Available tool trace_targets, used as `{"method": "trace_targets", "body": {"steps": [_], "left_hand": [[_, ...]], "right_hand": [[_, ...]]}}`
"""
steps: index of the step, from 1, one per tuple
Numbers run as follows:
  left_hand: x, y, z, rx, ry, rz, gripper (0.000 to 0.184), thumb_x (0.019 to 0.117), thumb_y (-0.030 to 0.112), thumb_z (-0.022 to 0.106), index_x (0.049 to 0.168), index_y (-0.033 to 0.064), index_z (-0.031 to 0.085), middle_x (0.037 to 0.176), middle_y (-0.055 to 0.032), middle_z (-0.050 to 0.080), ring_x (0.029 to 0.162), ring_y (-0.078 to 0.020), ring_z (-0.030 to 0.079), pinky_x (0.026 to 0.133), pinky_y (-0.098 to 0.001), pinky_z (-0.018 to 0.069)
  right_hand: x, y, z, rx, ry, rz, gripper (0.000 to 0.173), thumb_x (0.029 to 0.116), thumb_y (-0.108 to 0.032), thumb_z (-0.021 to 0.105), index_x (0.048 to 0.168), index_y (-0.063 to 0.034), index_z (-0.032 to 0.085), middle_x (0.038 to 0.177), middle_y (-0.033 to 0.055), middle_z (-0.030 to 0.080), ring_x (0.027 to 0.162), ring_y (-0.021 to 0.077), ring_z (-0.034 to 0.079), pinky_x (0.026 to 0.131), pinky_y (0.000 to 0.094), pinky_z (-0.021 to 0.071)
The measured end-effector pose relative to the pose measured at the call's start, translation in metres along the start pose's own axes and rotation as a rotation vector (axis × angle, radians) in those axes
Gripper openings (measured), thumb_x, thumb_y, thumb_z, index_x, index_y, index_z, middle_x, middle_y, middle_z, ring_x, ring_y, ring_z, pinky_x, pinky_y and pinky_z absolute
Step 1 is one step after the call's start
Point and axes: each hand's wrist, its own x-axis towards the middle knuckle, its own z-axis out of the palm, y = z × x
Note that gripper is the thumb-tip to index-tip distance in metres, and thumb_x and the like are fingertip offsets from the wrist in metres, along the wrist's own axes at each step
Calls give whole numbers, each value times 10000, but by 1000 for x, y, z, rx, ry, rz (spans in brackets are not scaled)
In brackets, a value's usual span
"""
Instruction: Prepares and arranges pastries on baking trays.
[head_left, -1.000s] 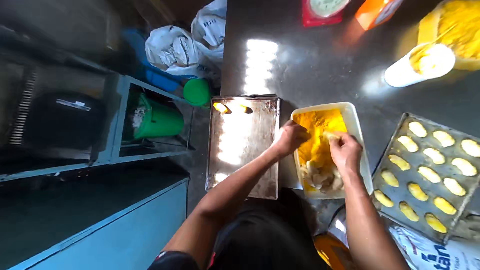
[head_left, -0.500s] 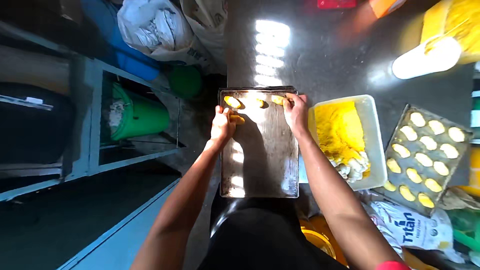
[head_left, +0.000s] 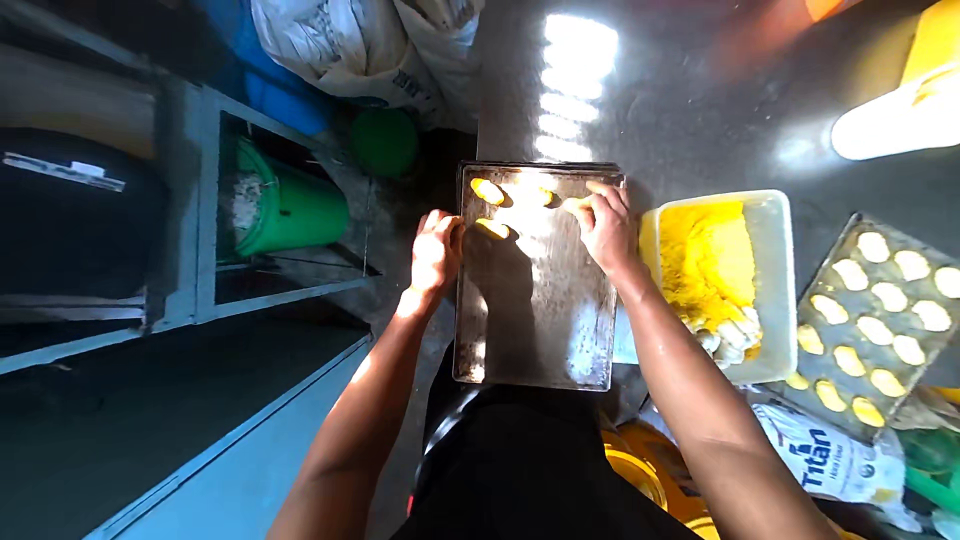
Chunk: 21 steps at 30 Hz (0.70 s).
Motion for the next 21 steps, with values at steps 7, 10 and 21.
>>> {"method": "trace_targets", "body": {"steps": [7,10,21], "left_hand": [[31,22,38,142,-216,300,219,958,131,677,1170,123,734,1306,-86,645,1278,-317,554,1048,-450,509],[34,17,46,167,-260,345,202,1003,92,601,1155,118,732,1263,-93,649,1254,-319,557,1055,-449,497],[41,19,42,267,-244,266,269,955,-6,594,1115,140,754,1175,-104,647,1198,-315,564,1024,-461,498]], "right_hand": [[-14,-2,-4,49,-6,145,359,1000,-130,627,1349,-55,584,1258,216,649,1170,387,645,997,539,536],[1,9,-1,46,135,103,333,985,-91,622,1315,-52,631,1265,190,663,1207,350,636,1035,490,526],[15,23,8,198,146,92,260,955,-107,683,1205,-36,689,1185,163,698,1198,327,633,1085,455,491]]}}
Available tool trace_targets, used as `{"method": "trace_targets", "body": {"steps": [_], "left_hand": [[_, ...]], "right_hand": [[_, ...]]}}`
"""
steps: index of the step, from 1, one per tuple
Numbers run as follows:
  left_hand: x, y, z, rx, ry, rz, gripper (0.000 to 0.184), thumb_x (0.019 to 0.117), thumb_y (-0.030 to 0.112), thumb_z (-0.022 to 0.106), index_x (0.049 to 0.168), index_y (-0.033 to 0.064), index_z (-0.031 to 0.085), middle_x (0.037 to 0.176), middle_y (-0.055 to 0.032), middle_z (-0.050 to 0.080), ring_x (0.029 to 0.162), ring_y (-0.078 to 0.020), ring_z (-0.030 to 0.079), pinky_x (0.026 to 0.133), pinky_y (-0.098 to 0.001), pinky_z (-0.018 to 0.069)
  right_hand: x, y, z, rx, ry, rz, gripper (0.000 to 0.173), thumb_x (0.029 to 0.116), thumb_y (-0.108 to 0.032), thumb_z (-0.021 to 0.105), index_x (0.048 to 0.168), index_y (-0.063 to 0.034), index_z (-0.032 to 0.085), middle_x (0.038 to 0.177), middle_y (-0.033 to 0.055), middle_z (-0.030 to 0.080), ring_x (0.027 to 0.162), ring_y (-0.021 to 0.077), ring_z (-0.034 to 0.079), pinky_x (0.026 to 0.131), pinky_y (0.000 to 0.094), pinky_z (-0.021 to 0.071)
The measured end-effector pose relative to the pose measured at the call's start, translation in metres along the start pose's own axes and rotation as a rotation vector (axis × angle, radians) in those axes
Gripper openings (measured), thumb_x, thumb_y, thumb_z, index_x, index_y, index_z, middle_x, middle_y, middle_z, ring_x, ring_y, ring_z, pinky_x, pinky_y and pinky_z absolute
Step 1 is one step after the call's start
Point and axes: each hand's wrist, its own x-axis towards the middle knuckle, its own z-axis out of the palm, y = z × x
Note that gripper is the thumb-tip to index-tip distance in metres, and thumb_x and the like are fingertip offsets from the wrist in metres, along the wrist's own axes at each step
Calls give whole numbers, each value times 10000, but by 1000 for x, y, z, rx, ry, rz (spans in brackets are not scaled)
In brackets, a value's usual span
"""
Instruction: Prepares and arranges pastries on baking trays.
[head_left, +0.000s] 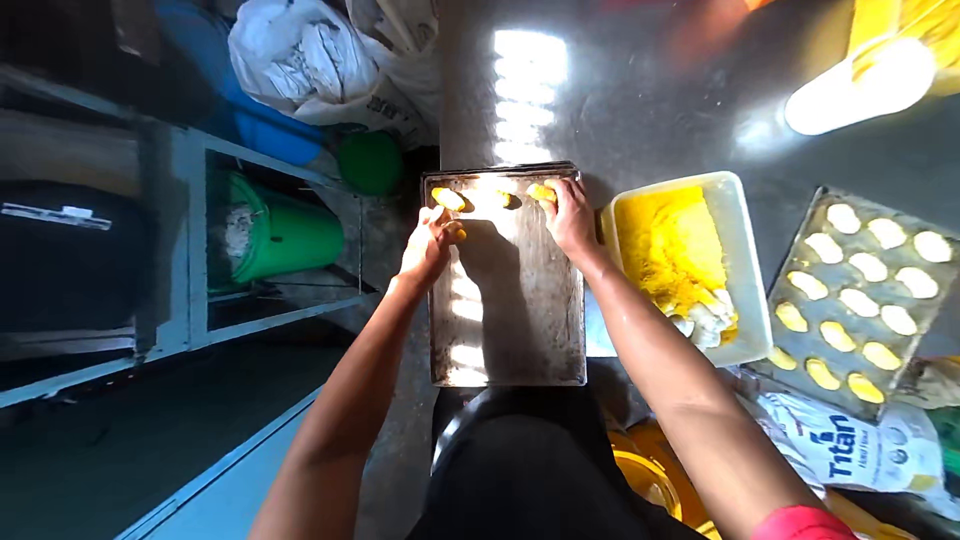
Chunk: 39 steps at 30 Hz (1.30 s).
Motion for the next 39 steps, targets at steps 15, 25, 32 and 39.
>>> {"method": "trace_targets", "body": {"steps": [15,25,32,39], "left_hand": [[-33,110,-9,-219,227,-218,334,1042,286,598,1278,59,662,1347,-181,598,1225,-354,587,1021,-546,501],[30,392,136,4,-367,199,280,963,300,675,1149,98,731,1324,-130,622,1241,-349,563,962,-552,515],[16,391,146,-172,-353,109,303,932,243,678,1188,81,689,1246,-140,628,1188,-325,598,988,-501,532],[45,388,119,-605,-313,-125,340,1021,199,605,1312,29,560,1120,-186,697,999,-310,712,905,-543,588]], "right_hand": [[-71,52,-158,13,146,71,260,1004,-173,626,1236,-116,729,1248,66,705,1210,195,643,1038,384,543],[-218,157,-226,-217,-323,394,293,1015,-175,592,1277,-54,640,1242,179,678,1211,363,633,1019,557,525],[-215,171,-235,118,-215,393,302,939,-145,713,1231,-86,663,1192,125,674,1079,253,682,943,465,586],[-138,195,-232,102,-169,212,360,978,-115,673,1332,-61,633,1305,210,600,1111,371,649,932,545,563]]}}
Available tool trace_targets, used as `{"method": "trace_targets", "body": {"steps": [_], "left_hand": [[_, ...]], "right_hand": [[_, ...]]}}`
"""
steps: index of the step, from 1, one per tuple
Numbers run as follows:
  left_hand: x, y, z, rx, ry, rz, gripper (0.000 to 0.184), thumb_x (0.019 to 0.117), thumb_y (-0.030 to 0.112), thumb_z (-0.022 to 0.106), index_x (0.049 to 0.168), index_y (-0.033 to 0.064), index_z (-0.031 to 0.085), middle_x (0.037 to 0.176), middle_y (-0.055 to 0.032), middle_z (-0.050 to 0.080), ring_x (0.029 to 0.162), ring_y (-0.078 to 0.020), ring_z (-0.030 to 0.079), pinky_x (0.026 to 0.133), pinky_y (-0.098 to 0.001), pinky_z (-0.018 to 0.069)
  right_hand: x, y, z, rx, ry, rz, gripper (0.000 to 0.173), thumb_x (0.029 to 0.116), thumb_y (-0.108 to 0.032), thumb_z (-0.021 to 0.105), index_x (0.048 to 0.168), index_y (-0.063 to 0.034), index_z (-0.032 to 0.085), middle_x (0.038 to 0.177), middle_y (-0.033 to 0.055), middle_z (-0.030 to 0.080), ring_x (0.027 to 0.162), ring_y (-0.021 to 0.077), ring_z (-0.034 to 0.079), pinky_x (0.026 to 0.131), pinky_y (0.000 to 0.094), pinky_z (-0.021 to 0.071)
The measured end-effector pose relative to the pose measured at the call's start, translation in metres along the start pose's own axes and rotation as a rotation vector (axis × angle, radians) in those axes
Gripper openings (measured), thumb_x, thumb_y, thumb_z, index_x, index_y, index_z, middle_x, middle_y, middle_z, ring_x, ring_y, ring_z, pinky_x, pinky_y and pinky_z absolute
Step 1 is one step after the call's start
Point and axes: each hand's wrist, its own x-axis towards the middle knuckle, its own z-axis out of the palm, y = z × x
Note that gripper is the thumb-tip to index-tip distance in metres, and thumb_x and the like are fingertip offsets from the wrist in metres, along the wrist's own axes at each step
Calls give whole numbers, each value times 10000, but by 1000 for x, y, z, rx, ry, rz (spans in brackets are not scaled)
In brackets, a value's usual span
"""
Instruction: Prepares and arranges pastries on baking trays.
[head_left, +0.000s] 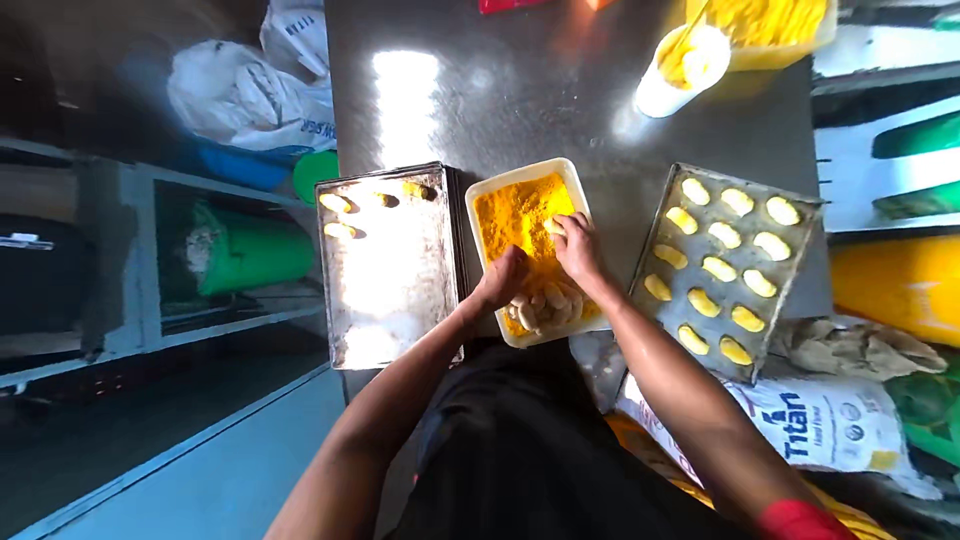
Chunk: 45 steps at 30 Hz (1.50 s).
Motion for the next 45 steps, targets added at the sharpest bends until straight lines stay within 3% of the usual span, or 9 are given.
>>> {"method": "trace_targets", "body": {"steps": [3,7,11,15,21,31,34,36,45], "left_hand": [[11,19,-10,118,236,-73,322,1015,152,624,1312,61,539,1344,-209,573,1023,-358,693,861,-543,601],[41,4,23,371,195,-335,668,856,152,779,1435,20,473,1448,-302,444,1256,-499,542,903,-625,567],[46,8,37,-6,196,-372,654,941,250,699,1499,38,432,1498,-272,452,1320,-445,528,1040,-600,505],[42,2,22,39,172,-370,573,968,373,680,1387,2,559,1462,-265,500,1284,-413,570,1038,-574,513],[45,-14,24,176,253,-267,512,895,134,742,1369,57,565,1350,-239,587,1146,-420,649,929,-605,568],[46,-8,4,183,122,-310,400,964,226,645,1334,75,630,1335,-235,610,1223,-407,616,998,-595,532],[45,-2,1,288,93,-302,334,979,208,591,1298,165,681,1415,-253,506,1170,-434,615,914,-583,573],[45,-4,2,356,48,-275,342,951,152,639,1286,92,675,1467,-277,442,1154,-432,631,917,-565,586],[13,-6,-32,407,-39,1,315,853,18,754,1157,80,699,1296,-223,579,1222,-439,564,873,-570,594]], "right_hand": [[12,7,12,-111,-62,11,357,965,-84,674,1317,-62,619,1314,218,601,1109,407,656,904,576,572],[2,-2,48,-307,-180,181,391,986,-57,573,1370,0,538,1295,279,594,1200,451,607,976,589,530],[1,-10,51,63,-267,394,414,1053,-134,530,1452,-28,496,1283,259,649,1202,418,633,1020,585,507],[12,12,46,41,-294,304,443,964,-257,681,1366,-78,626,1238,202,684,1155,367,658,965,599,532],[-4,-10,47,-40,-286,187,616,867,-35,717,1461,-71,559,1371,225,603,1251,403,594,1032,586,505],[-2,11,35,113,-256,268,366,1015,-273,634,1356,-140,649,1232,172,706,1066,359,700,906,606,557],[-10,-1,32,-168,-219,185,309,993,-143,621,1292,-90,673,1266,221,620,1113,429,635,874,631,546],[-12,-2,41,-199,-214,165,316,944,-97,674,1259,-83,692,1273,218,623,1133,433,626,902,625,538],[-6,-21,48,-146,-150,249,376,831,44,708,1184,-81,733,1219,225,648,1163,405,615,979,607,514]]}}
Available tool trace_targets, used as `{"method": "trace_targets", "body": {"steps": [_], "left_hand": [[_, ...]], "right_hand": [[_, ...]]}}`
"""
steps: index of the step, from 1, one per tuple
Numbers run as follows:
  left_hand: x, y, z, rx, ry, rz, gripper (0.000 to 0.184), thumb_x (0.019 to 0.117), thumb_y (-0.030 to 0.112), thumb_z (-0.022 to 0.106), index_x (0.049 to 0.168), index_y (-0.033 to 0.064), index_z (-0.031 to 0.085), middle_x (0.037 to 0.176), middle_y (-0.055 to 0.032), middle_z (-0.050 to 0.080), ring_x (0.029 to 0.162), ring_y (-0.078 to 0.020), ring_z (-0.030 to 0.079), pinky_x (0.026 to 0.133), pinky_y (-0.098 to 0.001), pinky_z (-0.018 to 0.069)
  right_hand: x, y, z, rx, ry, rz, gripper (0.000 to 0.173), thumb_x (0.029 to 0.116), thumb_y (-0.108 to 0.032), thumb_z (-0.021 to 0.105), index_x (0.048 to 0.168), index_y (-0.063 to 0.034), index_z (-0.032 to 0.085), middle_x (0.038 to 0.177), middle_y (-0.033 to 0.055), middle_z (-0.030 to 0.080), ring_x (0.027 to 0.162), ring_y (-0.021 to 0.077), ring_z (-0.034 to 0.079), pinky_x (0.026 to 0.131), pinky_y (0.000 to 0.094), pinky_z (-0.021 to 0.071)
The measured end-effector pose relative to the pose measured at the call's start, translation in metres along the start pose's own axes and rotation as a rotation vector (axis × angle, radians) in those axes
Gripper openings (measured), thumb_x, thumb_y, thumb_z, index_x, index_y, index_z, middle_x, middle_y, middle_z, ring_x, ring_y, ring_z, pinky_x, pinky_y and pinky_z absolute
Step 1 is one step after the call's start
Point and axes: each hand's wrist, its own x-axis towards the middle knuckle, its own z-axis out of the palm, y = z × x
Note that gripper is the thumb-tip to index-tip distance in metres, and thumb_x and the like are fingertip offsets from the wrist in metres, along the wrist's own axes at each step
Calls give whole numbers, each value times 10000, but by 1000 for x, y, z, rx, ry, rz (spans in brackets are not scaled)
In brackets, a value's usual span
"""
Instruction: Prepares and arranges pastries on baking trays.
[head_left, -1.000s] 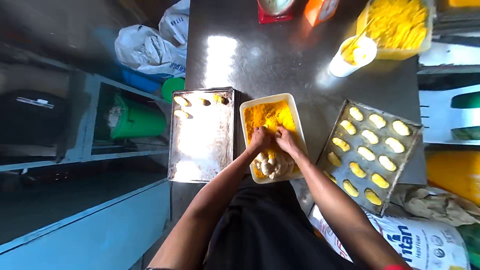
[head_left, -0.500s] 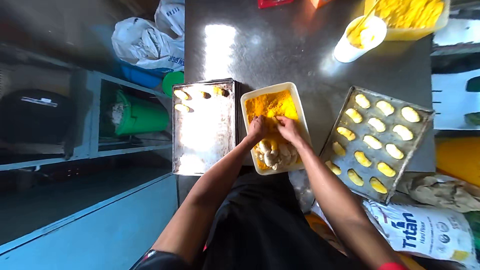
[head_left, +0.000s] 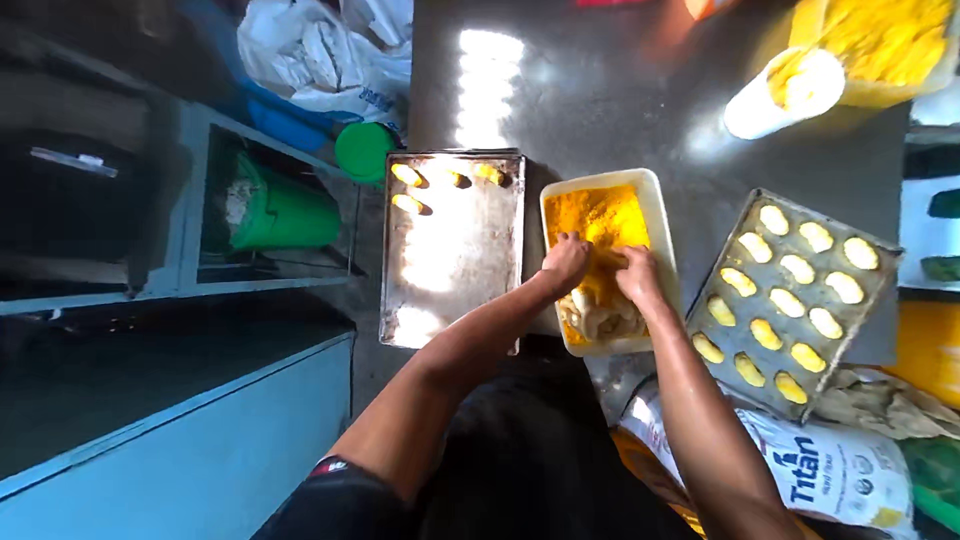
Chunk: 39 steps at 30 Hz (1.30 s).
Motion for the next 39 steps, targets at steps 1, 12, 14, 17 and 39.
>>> {"method": "trace_targets", "body": {"steps": [1,12,14,17,39], "left_hand": [[-4,-5,-6,8,21,58,284,878,36,736,1154,97,711,1275,-193,604,1209,-416,577,879,-552,593],[-54,-229,-109,-457,296,15,226,934,68,691,1157,43,716,1158,-178,692,1072,-307,686,961,-516,569],[-53,-252,-125,-450,280,-5,232,919,62,709,1150,43,716,1134,-167,705,1042,-294,700,956,-510,571],[-46,-272,-128,-311,260,32,219,901,50,720,1120,40,728,1136,-184,701,1087,-329,681,986,-523,548],[-46,-274,-110,1,324,162,212,940,83,681,1147,65,721,1186,-136,653,1184,-341,587,1008,-449,534]], "right_hand": [[-3,-7,-4,-13,-14,-1,372,857,25,687,1206,-92,733,1228,204,664,1174,381,626,1004,583,513],[-25,-167,23,154,145,-7,316,967,-187,706,1261,-72,687,1143,161,715,980,290,713,866,531,592],[-6,-194,59,210,140,-88,296,967,-180,701,1248,-88,696,1140,153,703,925,279,710,810,511,604],[22,-218,105,396,99,-145,301,987,-203,689,1277,-127,661,1106,138,717,840,259,723,744,470,621],[55,-219,142,-71,213,-304,363,1011,-218,638,1357,-109,632,1279,155,660,1184,336,641,1002,513,536]]}}
